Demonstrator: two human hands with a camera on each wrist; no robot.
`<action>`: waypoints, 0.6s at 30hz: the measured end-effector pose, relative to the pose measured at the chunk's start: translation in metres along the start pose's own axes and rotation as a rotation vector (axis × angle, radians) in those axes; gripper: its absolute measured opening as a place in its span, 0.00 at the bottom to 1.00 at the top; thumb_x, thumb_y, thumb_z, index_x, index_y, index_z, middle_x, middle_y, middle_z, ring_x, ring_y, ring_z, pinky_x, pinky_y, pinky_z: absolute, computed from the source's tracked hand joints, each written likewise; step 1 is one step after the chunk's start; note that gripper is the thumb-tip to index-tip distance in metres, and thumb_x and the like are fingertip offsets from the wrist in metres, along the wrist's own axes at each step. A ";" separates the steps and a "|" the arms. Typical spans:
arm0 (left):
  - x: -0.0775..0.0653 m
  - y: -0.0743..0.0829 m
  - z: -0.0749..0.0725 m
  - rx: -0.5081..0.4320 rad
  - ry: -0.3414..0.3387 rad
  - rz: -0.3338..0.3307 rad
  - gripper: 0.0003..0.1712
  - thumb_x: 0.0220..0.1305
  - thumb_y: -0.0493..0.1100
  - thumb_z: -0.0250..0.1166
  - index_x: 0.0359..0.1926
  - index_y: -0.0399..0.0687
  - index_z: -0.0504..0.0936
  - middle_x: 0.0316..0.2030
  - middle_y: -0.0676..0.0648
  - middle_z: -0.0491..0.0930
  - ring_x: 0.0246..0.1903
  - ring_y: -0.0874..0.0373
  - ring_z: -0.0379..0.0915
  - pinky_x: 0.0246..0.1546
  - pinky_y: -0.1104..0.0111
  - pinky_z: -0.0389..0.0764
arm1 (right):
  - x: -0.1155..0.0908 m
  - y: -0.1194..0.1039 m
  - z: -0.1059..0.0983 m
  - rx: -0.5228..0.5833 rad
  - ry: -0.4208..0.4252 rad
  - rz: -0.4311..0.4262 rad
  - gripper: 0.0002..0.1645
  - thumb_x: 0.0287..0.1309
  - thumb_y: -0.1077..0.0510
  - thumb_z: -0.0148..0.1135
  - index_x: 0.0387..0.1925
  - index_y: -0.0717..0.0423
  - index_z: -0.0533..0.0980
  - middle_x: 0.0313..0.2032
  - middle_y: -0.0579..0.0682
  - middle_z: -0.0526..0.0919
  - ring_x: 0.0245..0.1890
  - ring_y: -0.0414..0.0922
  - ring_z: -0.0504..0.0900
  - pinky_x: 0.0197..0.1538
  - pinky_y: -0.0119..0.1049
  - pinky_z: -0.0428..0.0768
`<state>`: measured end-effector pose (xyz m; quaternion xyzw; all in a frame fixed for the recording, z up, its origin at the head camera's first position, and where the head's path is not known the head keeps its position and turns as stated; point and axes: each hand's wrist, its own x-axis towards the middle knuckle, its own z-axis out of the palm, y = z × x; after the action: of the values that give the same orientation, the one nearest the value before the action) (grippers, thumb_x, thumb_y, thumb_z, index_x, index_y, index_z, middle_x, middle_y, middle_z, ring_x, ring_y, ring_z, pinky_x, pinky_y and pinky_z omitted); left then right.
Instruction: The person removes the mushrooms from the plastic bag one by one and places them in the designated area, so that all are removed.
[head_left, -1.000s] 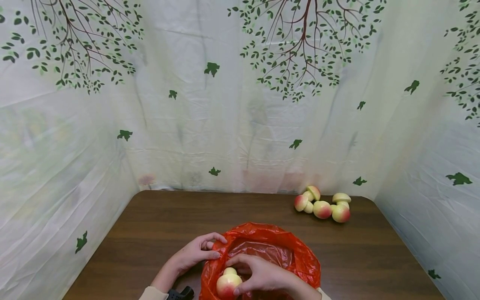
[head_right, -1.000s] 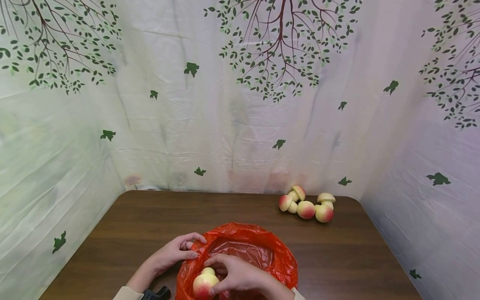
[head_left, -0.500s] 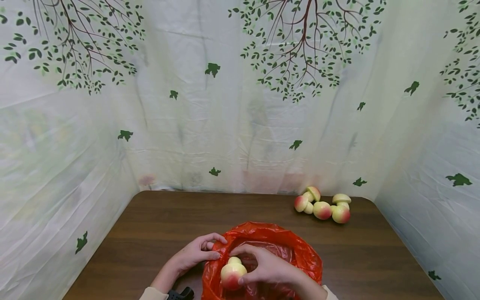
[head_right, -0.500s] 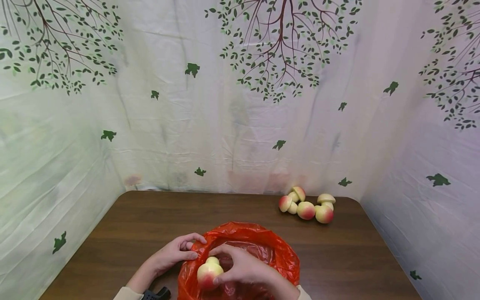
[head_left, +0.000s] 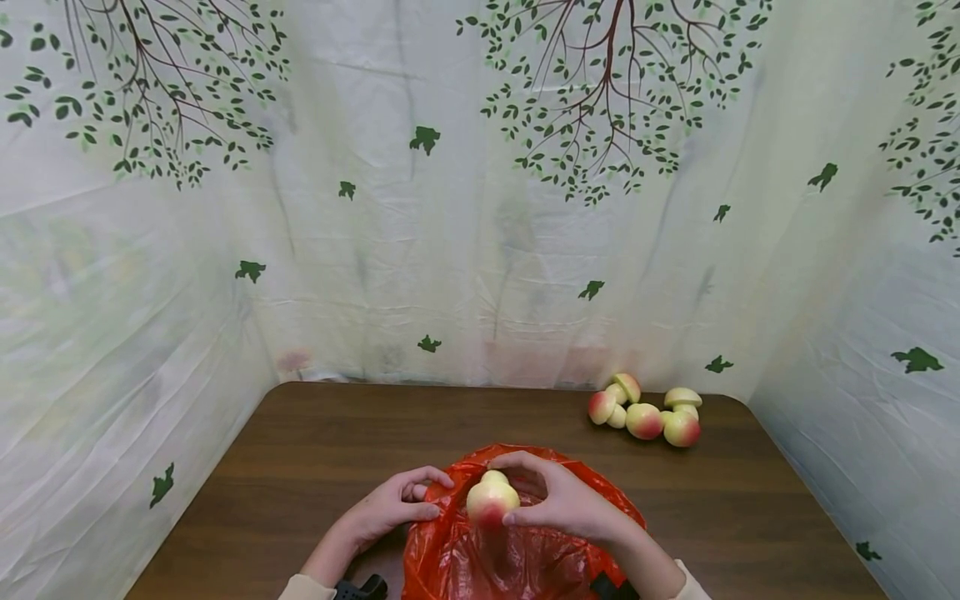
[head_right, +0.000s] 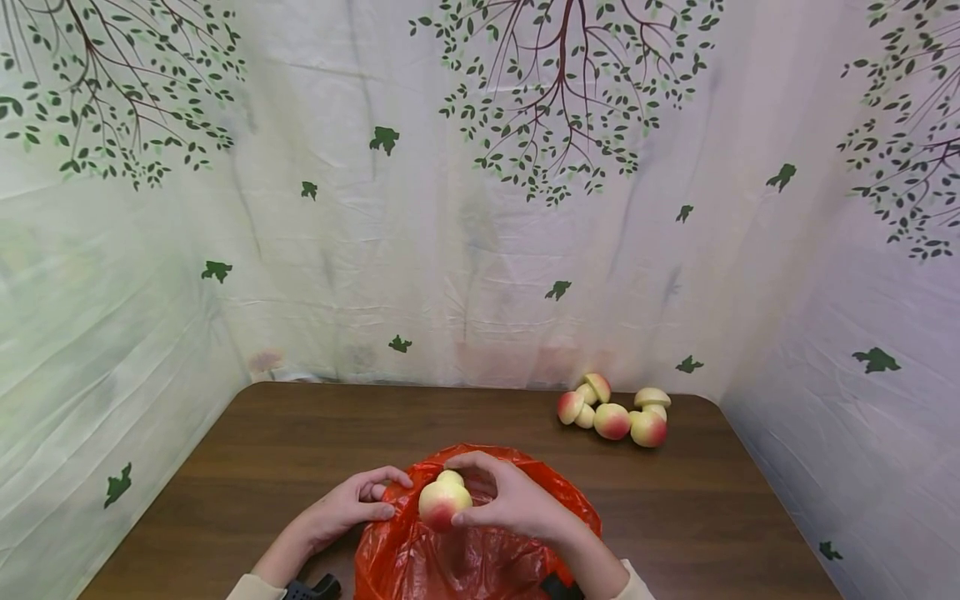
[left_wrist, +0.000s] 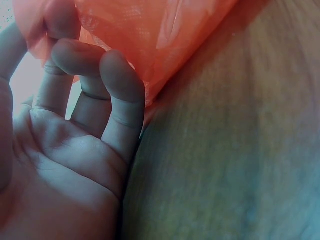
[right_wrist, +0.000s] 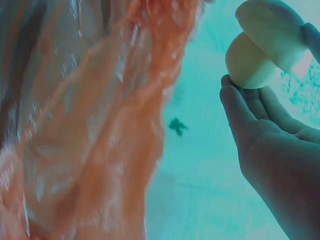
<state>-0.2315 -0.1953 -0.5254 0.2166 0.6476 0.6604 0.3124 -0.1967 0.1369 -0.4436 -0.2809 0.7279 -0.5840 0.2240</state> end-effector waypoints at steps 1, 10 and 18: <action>0.000 0.000 0.000 0.000 0.001 -0.001 0.23 0.77 0.41 0.63 0.67 0.40 0.71 0.38 0.53 0.90 0.36 0.62 0.90 0.44 0.64 0.91 | -0.001 -0.001 -0.003 -0.001 0.012 0.003 0.37 0.69 0.54 0.72 0.74 0.55 0.70 0.71 0.55 0.75 0.75 0.56 0.73 0.74 0.45 0.77; 0.001 -0.002 -0.002 -0.009 -0.015 0.020 0.23 0.77 0.39 0.63 0.67 0.39 0.71 0.39 0.53 0.90 0.35 0.63 0.89 0.43 0.66 0.91 | -0.009 -0.004 -0.034 -0.020 0.142 -0.018 0.39 0.67 0.56 0.73 0.74 0.60 0.68 0.72 0.60 0.75 0.75 0.62 0.71 0.67 0.27 0.77; 0.002 -0.002 -0.002 -0.014 -0.028 0.026 0.24 0.78 0.40 0.63 0.68 0.38 0.71 0.39 0.53 0.90 0.34 0.64 0.89 0.42 0.66 0.91 | -0.017 -0.002 -0.059 0.003 0.216 -0.005 0.40 0.69 0.57 0.71 0.77 0.58 0.66 0.75 0.61 0.70 0.78 0.64 0.67 0.65 0.25 0.79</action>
<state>-0.2340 -0.1957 -0.5279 0.2320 0.6356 0.6659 0.3142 -0.2224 0.1910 -0.4289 -0.2177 0.7462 -0.6126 0.1436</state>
